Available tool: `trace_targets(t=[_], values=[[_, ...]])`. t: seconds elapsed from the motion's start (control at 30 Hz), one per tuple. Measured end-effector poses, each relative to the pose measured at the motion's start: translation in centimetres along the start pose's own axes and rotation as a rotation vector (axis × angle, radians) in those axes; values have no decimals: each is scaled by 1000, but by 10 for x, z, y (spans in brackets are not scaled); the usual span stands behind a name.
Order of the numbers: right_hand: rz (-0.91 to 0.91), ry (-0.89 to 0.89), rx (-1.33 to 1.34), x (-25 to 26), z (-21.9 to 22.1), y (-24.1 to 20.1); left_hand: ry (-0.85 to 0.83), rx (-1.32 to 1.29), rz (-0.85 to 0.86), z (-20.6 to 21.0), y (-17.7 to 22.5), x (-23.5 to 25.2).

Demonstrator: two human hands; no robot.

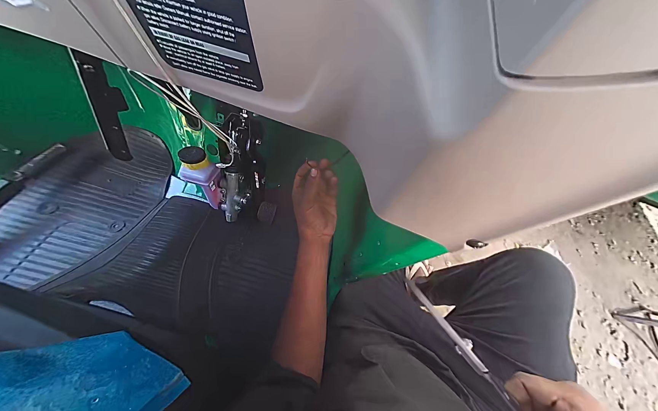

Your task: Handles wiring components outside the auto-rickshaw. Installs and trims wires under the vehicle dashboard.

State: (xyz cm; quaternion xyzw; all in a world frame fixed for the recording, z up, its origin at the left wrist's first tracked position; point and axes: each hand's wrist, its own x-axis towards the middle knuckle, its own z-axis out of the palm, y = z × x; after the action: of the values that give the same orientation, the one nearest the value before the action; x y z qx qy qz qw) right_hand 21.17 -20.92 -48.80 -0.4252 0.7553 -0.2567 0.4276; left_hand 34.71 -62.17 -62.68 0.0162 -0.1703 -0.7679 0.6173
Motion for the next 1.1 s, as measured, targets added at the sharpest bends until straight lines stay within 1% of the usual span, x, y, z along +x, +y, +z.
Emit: trace_targets(t=[0.07,0.13,0.23,0.3,0.33,0.4,0.5,0.6,0.67,0.73,0.87,1.03,1.1], values=[[-184,113,-218,20,23,-24,36,-2,-1,0,-3,-4],[-304,221,-355,44,54,-39,60,19,3,1,-4,-8],[-396,471,-564,83,97,-59,128,24,35,10,0,-4],[-463,636,-638,104,116,-67,152,37,55,14,2,-3],[-478,686,-650,111,122,-73,172,56,64,17,2,-1],[-452,755,-687,119,128,-87,218,106,90,22,4,4],[-358,770,-757,125,129,-106,219,156,165,25,8,4],[-293,776,-814,130,126,-121,135,272,301,20,7,-2],[-279,783,-840,131,125,-126,84,370,336,18,8,-10],[-279,781,-858,133,125,-130,52,431,350,19,8,-17],[-293,822,-908,142,123,-138,27,414,392,24,4,-23],[-354,871,-951,149,123,-146,0,445,432,28,9,-29],[-370,890,-969,149,124,-147,-35,463,450,28,12,-32]])
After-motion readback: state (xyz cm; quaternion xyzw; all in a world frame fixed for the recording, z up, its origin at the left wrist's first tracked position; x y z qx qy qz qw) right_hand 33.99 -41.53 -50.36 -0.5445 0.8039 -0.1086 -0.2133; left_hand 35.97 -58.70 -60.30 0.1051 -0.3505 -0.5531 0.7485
